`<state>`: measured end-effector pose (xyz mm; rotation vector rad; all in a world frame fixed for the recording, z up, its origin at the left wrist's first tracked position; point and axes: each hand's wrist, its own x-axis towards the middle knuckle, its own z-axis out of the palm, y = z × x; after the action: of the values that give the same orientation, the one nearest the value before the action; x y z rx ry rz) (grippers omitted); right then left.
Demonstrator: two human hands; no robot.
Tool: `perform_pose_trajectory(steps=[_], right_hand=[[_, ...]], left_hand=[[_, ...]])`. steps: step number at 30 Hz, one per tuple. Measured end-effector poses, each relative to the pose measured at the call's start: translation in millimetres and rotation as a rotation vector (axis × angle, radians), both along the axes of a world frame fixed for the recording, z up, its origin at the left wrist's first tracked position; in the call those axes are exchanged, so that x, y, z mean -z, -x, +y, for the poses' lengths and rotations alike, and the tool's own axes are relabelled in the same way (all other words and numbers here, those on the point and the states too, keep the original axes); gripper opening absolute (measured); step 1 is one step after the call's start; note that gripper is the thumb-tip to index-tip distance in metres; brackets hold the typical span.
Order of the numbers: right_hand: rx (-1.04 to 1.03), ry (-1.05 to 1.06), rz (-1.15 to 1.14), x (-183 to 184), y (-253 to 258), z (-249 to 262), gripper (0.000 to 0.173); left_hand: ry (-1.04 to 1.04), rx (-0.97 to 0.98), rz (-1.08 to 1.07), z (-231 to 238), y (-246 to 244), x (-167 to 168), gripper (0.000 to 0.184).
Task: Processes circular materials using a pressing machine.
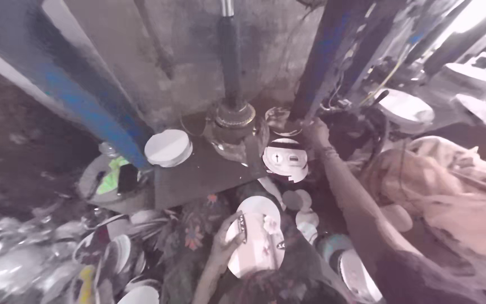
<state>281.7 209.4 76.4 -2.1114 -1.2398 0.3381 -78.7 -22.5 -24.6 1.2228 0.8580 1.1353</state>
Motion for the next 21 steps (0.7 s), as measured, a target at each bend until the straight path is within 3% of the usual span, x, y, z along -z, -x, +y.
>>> perform_pose_trajectory(steps=[5,7,9,11,13,15,18,21], right_hand=[[-0.305,0.043,-0.352,41.7,11.4,-53.0,0.058],[-0.312,-0.077,-0.394,47.8,13.9,-59.1,0.057],[-0.317,-0.244,-0.313,49.1,14.2,-62.9,0.047],[-0.365,-0.431,-0.087,45.1,22.2,-70.3,0.038],[-0.543,-0.521,0.131,40.2,44.4,-89.7,0.034],[-0.771,-0.388,0.195,32.0,81.9,-125.4,0.029],[-1.029,-0.256,-0.045,28.8,116.7,-158.4,0.031],[-0.740,-0.096,-0.169,29.0,89.5,-133.7,0.036]], left_hand=[[0.039,-0.194,0.024,-0.6,-6.1,-0.7,0.023],[0.054,-0.279,0.027,1.6,-8.8,0.9,0.024],[0.091,-0.331,0.014,3.6,-10.4,1.6,0.027],[0.113,-0.356,-0.005,6.3,-11.7,1.0,0.032],[0.110,-0.340,-0.004,9.0,-13.4,2.0,0.034],[0.114,-0.312,-0.012,9.4,-16.5,0.3,0.034],[0.200,-0.339,-0.018,5.4,-25.2,-13.6,0.018],[0.222,-0.430,-0.018,0.4,-26.4,-16.3,0.017]])
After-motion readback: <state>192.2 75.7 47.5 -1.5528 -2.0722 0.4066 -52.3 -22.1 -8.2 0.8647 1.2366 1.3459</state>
